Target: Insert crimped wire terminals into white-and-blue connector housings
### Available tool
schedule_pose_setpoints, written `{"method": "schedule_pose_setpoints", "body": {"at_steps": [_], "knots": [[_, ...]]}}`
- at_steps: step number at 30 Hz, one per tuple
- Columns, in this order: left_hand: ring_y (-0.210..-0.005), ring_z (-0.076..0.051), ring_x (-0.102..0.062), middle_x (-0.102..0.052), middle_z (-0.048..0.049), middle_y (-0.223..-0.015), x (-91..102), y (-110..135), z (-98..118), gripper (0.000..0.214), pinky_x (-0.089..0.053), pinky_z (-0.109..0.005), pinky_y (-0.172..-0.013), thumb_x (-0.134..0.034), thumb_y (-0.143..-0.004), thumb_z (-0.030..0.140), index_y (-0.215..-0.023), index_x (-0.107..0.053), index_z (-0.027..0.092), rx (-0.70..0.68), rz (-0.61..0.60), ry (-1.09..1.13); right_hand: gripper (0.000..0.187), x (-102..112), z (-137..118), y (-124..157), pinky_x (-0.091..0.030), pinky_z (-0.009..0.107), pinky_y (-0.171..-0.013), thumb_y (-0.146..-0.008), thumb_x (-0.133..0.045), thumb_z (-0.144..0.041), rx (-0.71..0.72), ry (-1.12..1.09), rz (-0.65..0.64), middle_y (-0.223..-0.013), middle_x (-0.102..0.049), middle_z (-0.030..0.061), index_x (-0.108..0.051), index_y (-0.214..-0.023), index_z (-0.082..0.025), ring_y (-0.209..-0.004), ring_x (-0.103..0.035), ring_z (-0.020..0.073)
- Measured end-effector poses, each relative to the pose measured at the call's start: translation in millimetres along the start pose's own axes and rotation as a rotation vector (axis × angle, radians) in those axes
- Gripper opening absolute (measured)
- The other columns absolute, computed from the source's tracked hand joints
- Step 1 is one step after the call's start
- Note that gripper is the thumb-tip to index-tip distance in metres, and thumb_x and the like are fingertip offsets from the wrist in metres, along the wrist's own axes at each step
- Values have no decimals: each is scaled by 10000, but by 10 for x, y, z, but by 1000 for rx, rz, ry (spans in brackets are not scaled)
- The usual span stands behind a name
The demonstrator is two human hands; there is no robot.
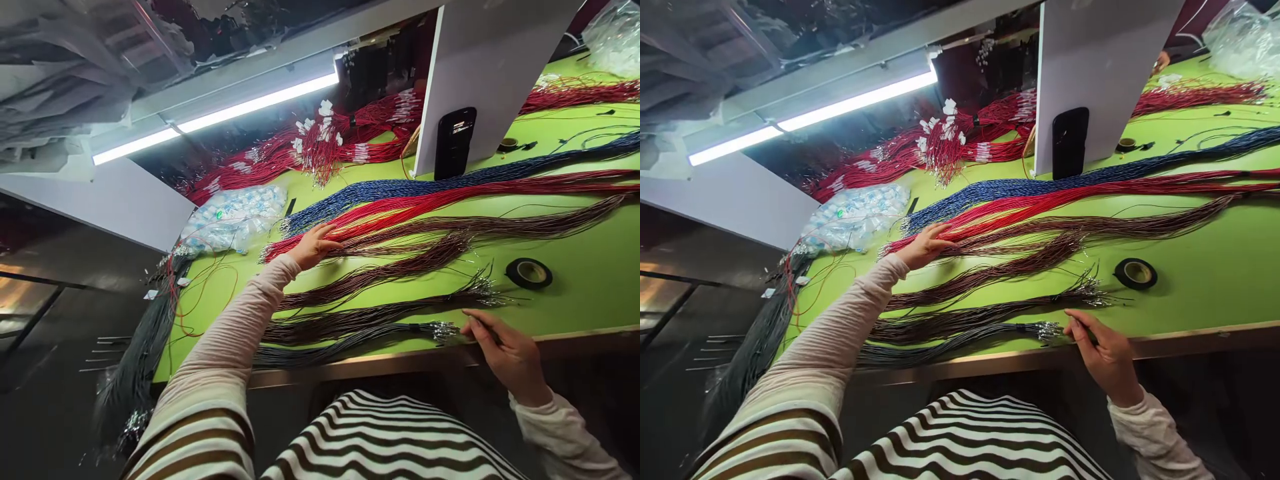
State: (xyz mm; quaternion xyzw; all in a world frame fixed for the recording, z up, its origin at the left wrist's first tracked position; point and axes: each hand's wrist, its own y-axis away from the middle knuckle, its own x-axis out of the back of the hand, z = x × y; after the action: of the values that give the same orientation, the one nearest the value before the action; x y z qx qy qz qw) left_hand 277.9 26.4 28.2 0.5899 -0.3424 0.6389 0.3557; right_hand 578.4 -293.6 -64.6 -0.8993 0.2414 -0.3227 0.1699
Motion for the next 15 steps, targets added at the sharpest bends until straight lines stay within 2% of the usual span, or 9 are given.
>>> {"method": "schedule_pose_setpoints", "body": {"at_steps": [5, 8, 11, 15], "knots": [[-1377, -315, -269, -379, -52, -1486, -132, 129, 67, 389, -299, -570, -1061, -454, -886, 148, -1167, -653, 329, 110, -28, -71, 197, -10, 15, 23, -505, 175, -599, -902, -525, -276, -14, 18, -8, -716, -684, -22, -650, -1044, -221, -604, -639, 92], [-1370, -309, -291, -380, -65, -1484, -141, 163, 95, 408, -314, -565, -1054, -432, -887, 133, -1184, -643, 317, 126, -18, -60, 205, -14, 25, 43, -502, 181, -599, -903, -527, -292, -48, 16, 2, -716, -685, -17, -653, -1049, -223, -602, -639, 95], [-1366, -316, -300, -382, -93, -1478, -79, 312, 185, 407, -314, -549, -1060, -419, -883, 119, -1166, -662, 281, 75, 27, -48, 207, -20, 20, 53, -508, 195, -625, -902, -531, -305, -96, 4, 28, -722, -684, -10, -660, -1042, -223, -615, -640, 101], [-1391, -292, -259, -348, -56, -1502, -4, 671, 423, 481, -293, -523, -1087, -430, -825, 34, -1132, -679, 309, -89, 23, 9, 201, -23, 9, 51, -506, 202, -636, -903, -533, -314, -123, -3, 26, -715, -677, -13, -665, -1030, -232, -618, -633, 102]]}}
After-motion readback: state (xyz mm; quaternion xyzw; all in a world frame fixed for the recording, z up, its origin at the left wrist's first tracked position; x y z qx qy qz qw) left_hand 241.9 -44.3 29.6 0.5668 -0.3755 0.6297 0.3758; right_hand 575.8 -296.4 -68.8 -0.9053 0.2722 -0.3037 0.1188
